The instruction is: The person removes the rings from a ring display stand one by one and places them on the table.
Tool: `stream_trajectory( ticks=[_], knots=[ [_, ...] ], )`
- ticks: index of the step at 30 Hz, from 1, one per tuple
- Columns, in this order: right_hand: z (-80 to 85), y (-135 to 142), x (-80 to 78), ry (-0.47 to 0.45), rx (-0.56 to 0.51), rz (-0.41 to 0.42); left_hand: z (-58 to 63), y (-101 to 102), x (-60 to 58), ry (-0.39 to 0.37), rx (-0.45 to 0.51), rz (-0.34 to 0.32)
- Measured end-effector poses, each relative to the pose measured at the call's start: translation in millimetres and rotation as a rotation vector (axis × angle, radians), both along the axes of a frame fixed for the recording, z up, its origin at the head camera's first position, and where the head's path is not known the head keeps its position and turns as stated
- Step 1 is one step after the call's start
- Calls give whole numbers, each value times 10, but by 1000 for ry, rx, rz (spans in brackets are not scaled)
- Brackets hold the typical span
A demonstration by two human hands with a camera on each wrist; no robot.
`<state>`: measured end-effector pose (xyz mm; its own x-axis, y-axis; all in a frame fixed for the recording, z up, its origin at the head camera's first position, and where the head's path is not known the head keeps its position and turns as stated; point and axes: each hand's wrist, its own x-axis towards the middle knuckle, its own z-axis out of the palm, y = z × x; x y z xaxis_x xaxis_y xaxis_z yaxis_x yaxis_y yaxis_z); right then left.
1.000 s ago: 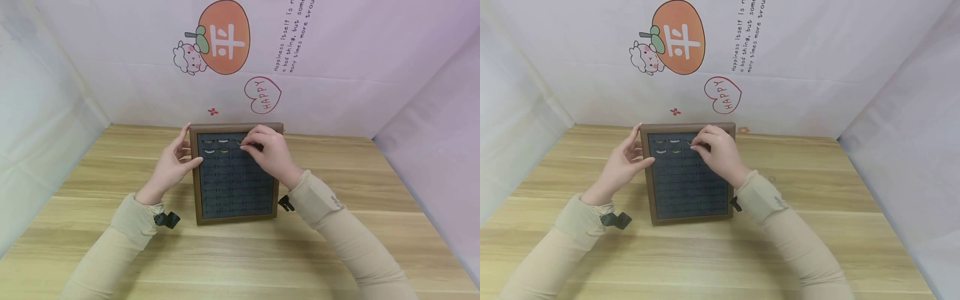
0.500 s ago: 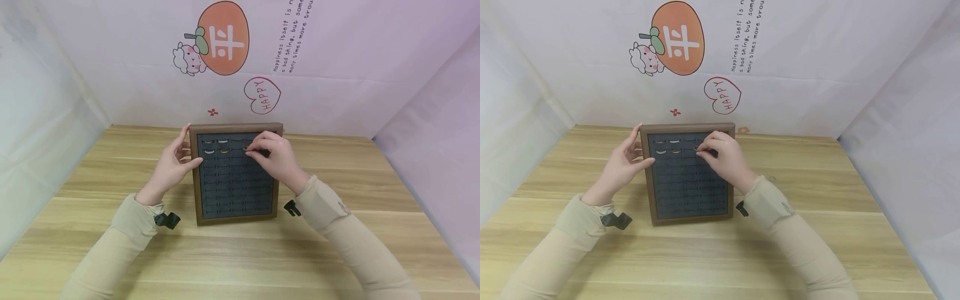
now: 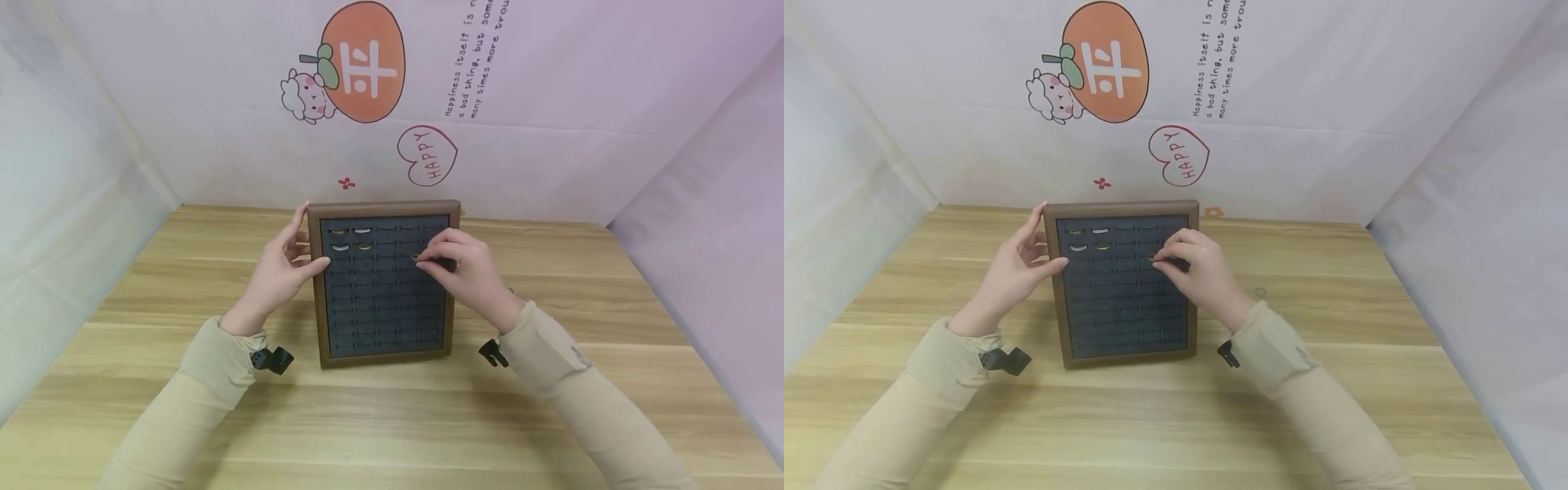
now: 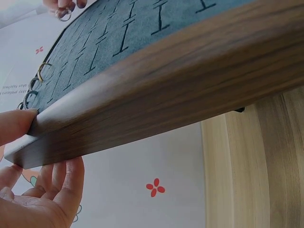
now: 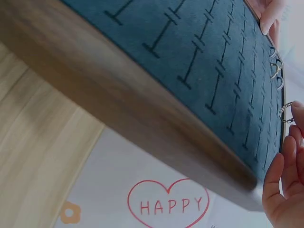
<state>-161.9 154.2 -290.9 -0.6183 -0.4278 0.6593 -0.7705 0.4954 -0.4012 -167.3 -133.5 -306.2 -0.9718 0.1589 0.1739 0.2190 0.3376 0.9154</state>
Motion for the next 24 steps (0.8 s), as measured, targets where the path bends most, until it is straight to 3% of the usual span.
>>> stream_trajectory(
  ticks=[24],
  knots=[
    [-202,378,53,72,20,-74,-4,1,-15,9,6,-8]
  ],
)
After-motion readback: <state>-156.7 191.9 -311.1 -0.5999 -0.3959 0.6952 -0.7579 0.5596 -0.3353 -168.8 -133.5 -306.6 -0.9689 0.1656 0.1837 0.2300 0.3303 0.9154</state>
